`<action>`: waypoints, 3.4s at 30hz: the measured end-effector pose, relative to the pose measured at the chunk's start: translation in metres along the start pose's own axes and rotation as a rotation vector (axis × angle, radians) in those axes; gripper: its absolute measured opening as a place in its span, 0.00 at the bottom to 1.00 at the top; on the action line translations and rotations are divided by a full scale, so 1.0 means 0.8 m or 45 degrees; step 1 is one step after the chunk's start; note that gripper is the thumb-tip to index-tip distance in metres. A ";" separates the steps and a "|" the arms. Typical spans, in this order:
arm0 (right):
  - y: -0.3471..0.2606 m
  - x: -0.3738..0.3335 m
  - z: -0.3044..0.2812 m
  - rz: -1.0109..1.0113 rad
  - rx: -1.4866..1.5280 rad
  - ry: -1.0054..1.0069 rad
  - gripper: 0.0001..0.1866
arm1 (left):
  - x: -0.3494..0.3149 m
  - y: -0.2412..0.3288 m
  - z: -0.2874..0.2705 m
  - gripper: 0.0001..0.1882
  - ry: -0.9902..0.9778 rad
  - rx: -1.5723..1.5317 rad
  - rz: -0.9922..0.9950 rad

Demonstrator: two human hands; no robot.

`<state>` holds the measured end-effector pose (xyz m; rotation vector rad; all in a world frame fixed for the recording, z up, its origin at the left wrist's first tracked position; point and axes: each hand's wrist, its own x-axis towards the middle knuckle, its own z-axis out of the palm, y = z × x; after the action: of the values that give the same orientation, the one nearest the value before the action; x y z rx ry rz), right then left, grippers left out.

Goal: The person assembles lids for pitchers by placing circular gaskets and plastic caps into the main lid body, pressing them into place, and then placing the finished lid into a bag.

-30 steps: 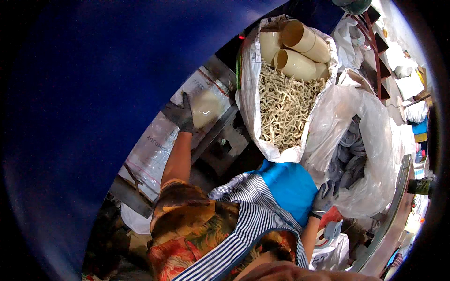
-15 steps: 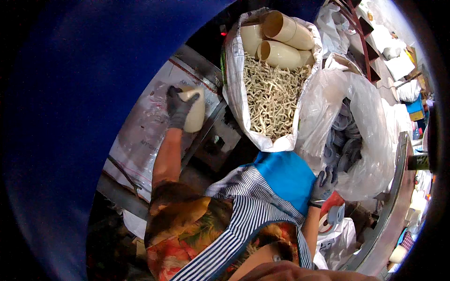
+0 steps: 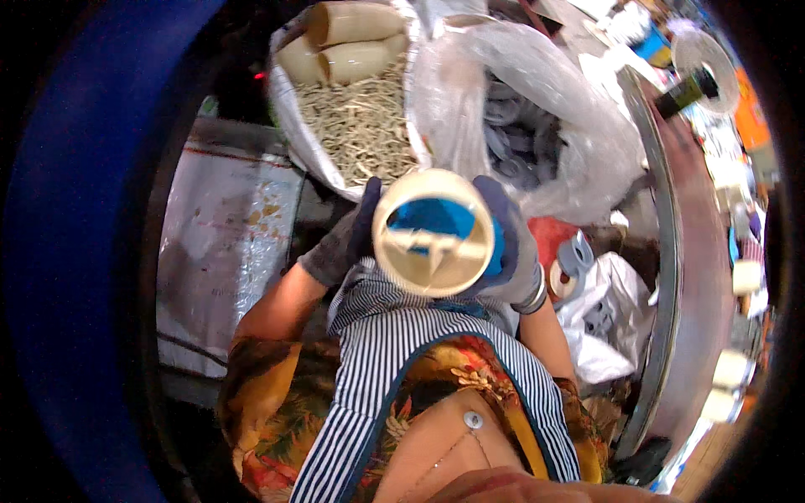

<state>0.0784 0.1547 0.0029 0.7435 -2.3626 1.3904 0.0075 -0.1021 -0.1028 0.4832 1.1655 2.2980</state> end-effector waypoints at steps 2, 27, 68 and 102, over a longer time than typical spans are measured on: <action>0.015 -0.030 -0.015 0.335 0.344 0.138 0.65 | -0.001 0.002 -0.010 0.28 0.455 1.569 0.501; 0.058 -0.078 0.046 0.210 -0.284 -0.024 0.65 | 0.021 0.049 0.125 0.17 -0.928 2.298 0.723; 0.014 -0.127 -0.048 0.298 -0.221 0.763 0.27 | 0.138 0.022 0.088 0.22 -0.471 0.346 0.110; 0.106 -0.065 -0.079 1.475 0.589 0.785 0.17 | 0.166 -0.084 0.063 0.34 -0.555 1.416 0.362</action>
<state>0.0723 0.2581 -0.0533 -1.0626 -1.9165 2.1519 -0.0540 0.0415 -0.1190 1.5154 2.1288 1.3848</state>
